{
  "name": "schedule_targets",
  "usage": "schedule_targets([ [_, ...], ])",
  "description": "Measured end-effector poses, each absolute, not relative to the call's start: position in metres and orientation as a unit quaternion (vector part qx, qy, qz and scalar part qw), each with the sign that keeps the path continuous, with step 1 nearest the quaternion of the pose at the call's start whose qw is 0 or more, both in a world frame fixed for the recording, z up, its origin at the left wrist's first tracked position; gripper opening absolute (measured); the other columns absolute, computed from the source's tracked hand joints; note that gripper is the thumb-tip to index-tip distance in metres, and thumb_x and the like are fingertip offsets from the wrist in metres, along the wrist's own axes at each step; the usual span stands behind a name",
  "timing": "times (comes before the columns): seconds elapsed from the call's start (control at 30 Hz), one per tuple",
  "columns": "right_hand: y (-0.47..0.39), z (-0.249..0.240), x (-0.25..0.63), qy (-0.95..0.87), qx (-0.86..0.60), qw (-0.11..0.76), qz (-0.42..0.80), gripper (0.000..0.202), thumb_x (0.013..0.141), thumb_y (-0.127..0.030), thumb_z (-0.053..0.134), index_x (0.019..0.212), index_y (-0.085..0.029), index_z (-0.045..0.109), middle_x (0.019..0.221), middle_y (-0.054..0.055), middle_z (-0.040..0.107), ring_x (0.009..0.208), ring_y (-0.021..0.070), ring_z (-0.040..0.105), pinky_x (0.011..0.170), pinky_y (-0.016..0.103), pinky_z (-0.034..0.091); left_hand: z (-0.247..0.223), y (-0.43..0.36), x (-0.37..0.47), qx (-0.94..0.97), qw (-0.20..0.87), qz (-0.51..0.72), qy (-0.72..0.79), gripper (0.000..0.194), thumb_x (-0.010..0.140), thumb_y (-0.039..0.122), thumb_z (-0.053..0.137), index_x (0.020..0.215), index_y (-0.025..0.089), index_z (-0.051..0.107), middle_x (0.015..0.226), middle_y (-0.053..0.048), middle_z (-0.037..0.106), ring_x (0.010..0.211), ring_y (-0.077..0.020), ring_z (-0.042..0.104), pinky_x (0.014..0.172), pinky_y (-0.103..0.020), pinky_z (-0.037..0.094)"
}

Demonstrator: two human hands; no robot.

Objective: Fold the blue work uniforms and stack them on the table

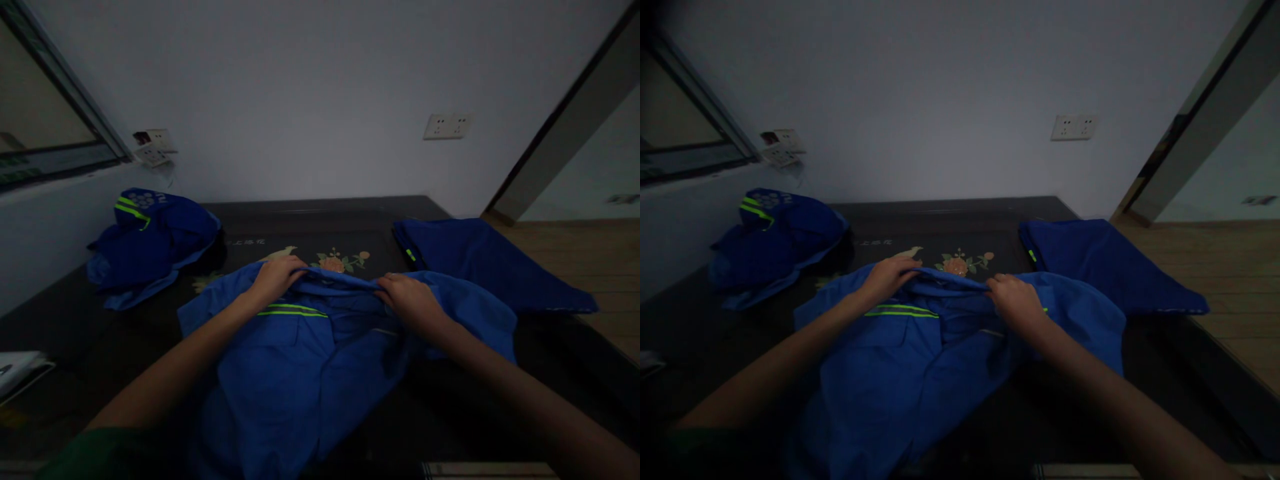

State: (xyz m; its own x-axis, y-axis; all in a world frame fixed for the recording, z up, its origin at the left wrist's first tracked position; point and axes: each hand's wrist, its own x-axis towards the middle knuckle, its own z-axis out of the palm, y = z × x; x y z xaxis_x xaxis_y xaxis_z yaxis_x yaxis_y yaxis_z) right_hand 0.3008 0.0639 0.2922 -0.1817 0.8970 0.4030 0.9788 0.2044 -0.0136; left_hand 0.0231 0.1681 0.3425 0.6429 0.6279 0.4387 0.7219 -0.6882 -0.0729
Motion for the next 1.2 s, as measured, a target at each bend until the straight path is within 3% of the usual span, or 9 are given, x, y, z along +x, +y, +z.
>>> schedule_targets([
  [0.13, 0.068, 0.298, 0.310, -0.726, -0.658, 0.137, -0.142, 0.032, 0.097, -0.034, 0.038, 0.099, -0.019, 0.066, 0.094, 0.013, 0.071, 0.086, 0.0249, 0.068, 0.065, 0.028, 0.047, 0.351, 0.183, 0.020, -0.907, 0.124, -0.189, -0.356, 0.025, 0.093, 0.031, 0.046, 0.100, 0.023, 0.069, 0.107, -0.006, 0.067, 0.104, -0.0236, 0.059, 0.092, -0.036, 0.044],
  [0.23, 0.070, 0.300, 0.314, -0.719, -0.673, 0.121, -0.121, 0.037, 0.097, -0.041, 0.037, 0.100, -0.020, 0.068, 0.088, 0.014, 0.072, 0.082, 0.0270, 0.070, 0.065, 0.031, 0.047, 0.355, 0.193, 0.024, -0.931, 0.052, -0.158, -0.325, 0.028, 0.094, 0.031, 0.043, 0.094, 0.020, 0.068, 0.104, -0.007, 0.066, 0.101, -0.0219, 0.059, 0.092, -0.035, 0.045],
  [0.37, 0.073, 0.298, 0.322, -0.727, -0.660, 0.171, -0.085, 0.039, 0.093, -0.050, 0.044, 0.087, -0.021, 0.069, 0.087, 0.012, 0.072, 0.084, 0.0265, 0.069, 0.067, 0.030, 0.046, 0.355, 0.195, 0.024, -0.931, -0.007, -0.198, -0.305, 0.030, 0.093, 0.035, 0.045, 0.115, 0.021, 0.060, 0.114, -0.008, 0.062, 0.107, -0.0209, 0.057, 0.096, -0.036, 0.042],
  [0.5, 0.073, 0.291, 0.337, -0.765, -0.593, 0.250, -0.007, 0.017, 0.091, -0.035, 0.053, 0.093, -0.022, 0.064, 0.089, 0.005, 0.072, 0.081, 0.0204, 0.067, 0.069, 0.026, 0.046, 0.353, 0.184, 0.010, -0.898, 0.070, -0.265, -0.344, 0.034, 0.082, 0.041, 0.063, 0.109, 0.021, 0.058, 0.107, -0.007, 0.060, 0.102, -0.0233, 0.056, 0.091, -0.037, 0.044],
  [0.6, 0.070, 0.289, 0.339, -0.769, -0.593, 0.237, -0.018, 0.021, 0.091, -0.024, 0.050, 0.107, -0.024, 0.062, 0.096, 0.005, 0.072, 0.085, 0.0211, 0.067, 0.072, 0.027, 0.046, 0.353, 0.176, 0.003, -0.878, 0.091, -0.262, -0.389, 0.021, 0.082, 0.038, 0.061, 0.094, 0.020, 0.061, 0.091, -0.004, 0.061, 0.086, -0.0211, 0.057, 0.079, -0.033, 0.046],
  [0.77, 0.067, 0.290, 0.327, -0.725, -0.653, 0.197, -0.092, 0.024, 0.094, -0.027, 0.043, 0.104, -0.021, 0.063, 0.090, 0.008, 0.072, 0.082, 0.0238, 0.068, 0.064, 0.027, 0.042, 0.354, 0.185, 0.006, -0.870, 0.082, -0.278, -0.400, 0.021, 0.087, 0.034, 0.052, 0.084, 0.019, 0.066, 0.083, -0.005, 0.064, 0.077, -0.0197, 0.059, 0.074, -0.031, 0.044],
  [0.93, 0.074, 0.285, 0.338, -0.741, -0.605, 0.291, 0.002, 0.019, 0.089, -0.031, 0.050, 0.092, -0.021, 0.066, 0.073, 0.003, 0.069, 0.068, 0.0189, 0.065, 0.058, 0.025, 0.042, 0.357, 0.198, 0.004, -0.876, 0.002, -0.286, -0.389, 0.031, 0.088, 0.041, 0.048, 0.096, 0.020, 0.069, 0.098, -0.007, 0.069, 0.091, -0.0219, 0.062, 0.083, -0.032, 0.047],
  [1.07, 0.079, 0.276, 0.373, -0.719, -0.558, 0.401, 0.105, 0.028, 0.087, -0.035, 0.049, 0.102, -0.020, 0.067, 0.085, 0.005, 0.073, 0.077, 0.0207, 0.067, 0.071, 0.031, 0.051, 0.362, 0.195, -0.024, -0.851, -0.027, -0.304, -0.427, 0.042, 0.089, 0.046, 0.042, 0.111, 0.018, 0.065, 0.112, -0.009, 0.067, 0.102, -0.0236, 0.062, 0.090, -0.034, 0.047],
  [1.2, 0.079, 0.259, 0.393, -0.755, -0.502, 0.389, 0.160, 0.027, 0.081, -0.035, 0.056, 0.099, -0.021, 0.070, 0.107, 0.006, 0.071, 0.100, 0.0255, 0.065, 0.090, 0.039, 0.050, 0.357, 0.191, -0.057, -0.860, 0.007, -0.246, -0.447, 0.037, 0.085, 0.041, 0.048, 0.107, 0.017, 0.066, 0.110, -0.010, 0.067, 0.103, -0.0245, 0.061, 0.091, -0.036, 0.047],
])
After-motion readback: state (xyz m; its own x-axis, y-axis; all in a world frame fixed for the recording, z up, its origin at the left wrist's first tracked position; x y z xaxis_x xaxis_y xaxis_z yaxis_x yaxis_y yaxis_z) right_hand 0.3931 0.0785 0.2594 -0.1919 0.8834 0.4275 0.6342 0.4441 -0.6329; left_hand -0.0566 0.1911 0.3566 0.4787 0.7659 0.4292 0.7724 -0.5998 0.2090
